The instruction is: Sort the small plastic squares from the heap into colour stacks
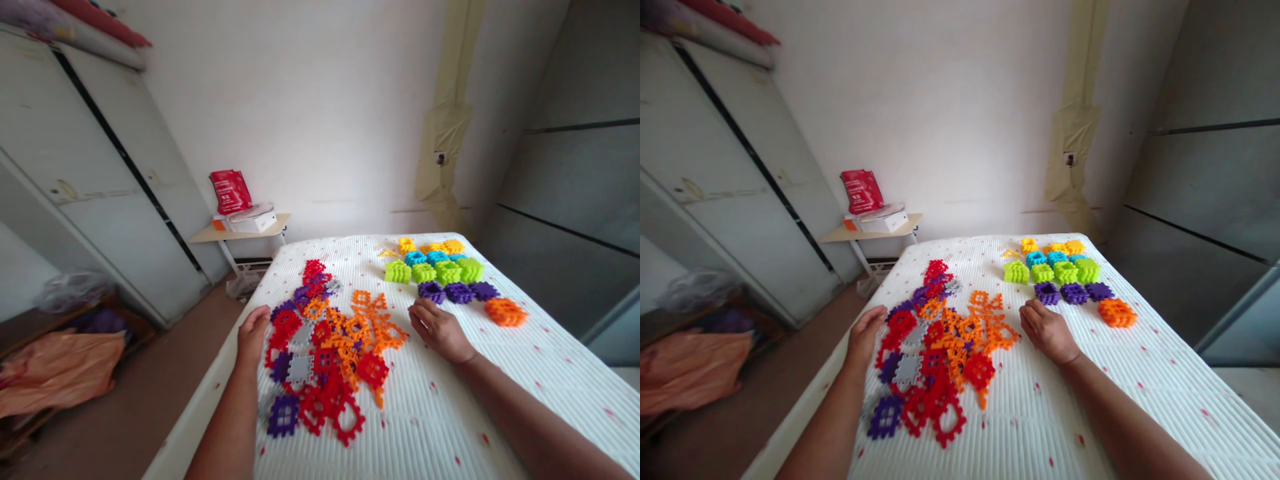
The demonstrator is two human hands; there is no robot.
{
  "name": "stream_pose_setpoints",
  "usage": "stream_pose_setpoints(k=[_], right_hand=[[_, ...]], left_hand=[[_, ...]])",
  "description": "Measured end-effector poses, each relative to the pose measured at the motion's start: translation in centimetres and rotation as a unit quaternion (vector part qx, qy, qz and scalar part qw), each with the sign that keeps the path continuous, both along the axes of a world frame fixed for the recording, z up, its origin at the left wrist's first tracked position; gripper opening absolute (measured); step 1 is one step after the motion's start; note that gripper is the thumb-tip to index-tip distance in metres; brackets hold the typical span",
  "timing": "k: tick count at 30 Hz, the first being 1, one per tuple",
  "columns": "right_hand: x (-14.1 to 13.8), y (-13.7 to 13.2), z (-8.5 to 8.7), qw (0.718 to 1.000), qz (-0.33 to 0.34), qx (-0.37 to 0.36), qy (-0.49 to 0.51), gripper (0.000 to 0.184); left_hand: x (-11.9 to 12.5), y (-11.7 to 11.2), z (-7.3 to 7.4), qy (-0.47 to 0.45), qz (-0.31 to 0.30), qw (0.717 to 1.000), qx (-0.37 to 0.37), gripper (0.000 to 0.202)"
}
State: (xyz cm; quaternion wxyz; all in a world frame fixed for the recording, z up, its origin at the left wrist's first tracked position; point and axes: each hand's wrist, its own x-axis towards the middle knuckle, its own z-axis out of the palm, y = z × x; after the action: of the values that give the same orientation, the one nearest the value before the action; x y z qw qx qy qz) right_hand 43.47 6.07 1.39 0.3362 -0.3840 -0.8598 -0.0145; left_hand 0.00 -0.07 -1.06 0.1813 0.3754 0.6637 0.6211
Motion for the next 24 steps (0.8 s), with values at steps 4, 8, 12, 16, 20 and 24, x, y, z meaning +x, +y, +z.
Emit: stream_pose_setpoints(k=[4,8,12,16,20,24], right_hand=[[-0.6,0.1,-0.7,0.999,0.018,-0.026,-0.022,0.029],[-0.5,0.3,-1.1,0.998,0.016,-0.042,-0.035,0.03],[-0.4,0.3,-1.5,0.997,0.019,-0.054,-0.05,0.028],[-0.5,0.3,-1.7,0.997,0.015,-0.051,-0.054,0.028],[-0.7,0.3,-1.8,0.997,0.01,-0.044,-0.07,0.029],[-0.7,0.3,-1.7,0.995,0.009,-0.042,-0.086,0.031]], left_hand=[[0.0,-0.1,0.1,0.051,-0.002,0.998,-0.025,0.045],[0.1,0.2,0.1,0.121,0.03,0.989,-0.08,0.04],[0.5,1.2,0.2,0.212,0.038,0.966,-0.144,0.035],[0.9,2.0,0.4,0.287,0.017,0.938,-0.192,0.032],[1.0,2.1,0.4,0.333,-0.009,0.916,-0.223,0.042],[0.7,2.4,0.5,0.35,-0.027,0.902,-0.252,0.039]])
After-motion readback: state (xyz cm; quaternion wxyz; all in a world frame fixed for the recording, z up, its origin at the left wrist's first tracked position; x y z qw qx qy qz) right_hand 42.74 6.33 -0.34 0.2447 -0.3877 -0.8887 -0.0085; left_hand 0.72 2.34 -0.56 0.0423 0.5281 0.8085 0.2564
